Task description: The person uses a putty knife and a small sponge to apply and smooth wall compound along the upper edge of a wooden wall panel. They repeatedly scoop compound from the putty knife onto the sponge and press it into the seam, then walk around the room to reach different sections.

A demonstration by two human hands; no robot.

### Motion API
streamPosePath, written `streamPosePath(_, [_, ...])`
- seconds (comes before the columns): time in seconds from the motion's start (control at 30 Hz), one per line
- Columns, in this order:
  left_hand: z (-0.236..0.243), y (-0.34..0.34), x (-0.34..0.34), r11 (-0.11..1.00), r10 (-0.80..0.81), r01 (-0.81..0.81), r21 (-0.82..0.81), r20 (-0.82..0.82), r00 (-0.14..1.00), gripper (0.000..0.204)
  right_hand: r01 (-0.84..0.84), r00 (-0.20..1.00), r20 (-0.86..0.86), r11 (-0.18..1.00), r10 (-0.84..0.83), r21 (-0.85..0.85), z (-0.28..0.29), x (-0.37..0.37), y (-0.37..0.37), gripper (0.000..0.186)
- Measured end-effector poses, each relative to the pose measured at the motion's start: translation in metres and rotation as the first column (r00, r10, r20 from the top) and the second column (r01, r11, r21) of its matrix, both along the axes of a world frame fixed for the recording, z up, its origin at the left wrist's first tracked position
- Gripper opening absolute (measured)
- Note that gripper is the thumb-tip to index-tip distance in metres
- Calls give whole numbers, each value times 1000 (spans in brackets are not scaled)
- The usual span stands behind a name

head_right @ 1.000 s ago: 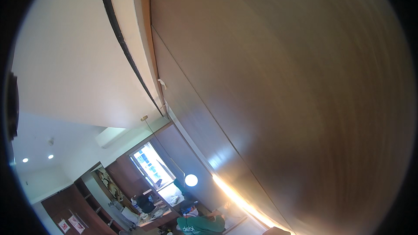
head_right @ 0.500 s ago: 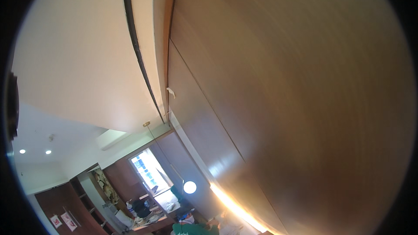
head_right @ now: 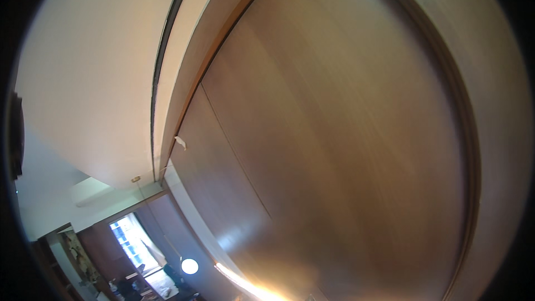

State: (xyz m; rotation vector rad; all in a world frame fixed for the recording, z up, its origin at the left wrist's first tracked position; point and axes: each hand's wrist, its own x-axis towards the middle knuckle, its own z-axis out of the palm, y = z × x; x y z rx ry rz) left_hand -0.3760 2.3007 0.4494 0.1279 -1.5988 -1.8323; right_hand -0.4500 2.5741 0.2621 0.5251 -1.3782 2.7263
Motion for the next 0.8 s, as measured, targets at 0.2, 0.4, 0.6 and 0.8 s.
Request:
streamPosePath(0.2, [-4,7,-22,988,-154,154,28,2,988,43,-53,983,161,980,85,-192,-8,23,16,31])
streamPosePath(0.4, [-8,20,-40,953,-299,299,41,16,954,43,142,986,101,988,-135,-62,-25,21,19,41])
streamPosePath(0.6, [-8,33,-44,918,-394,392,58,26,919,43,161,985,78,983,-154,-85,-32,36,25,46])
streamPosePath(0.8, [-9,36,-39,874,-482,479,85,23,876,43,149,988,60,983,-143,-104,-16,58,20,50])
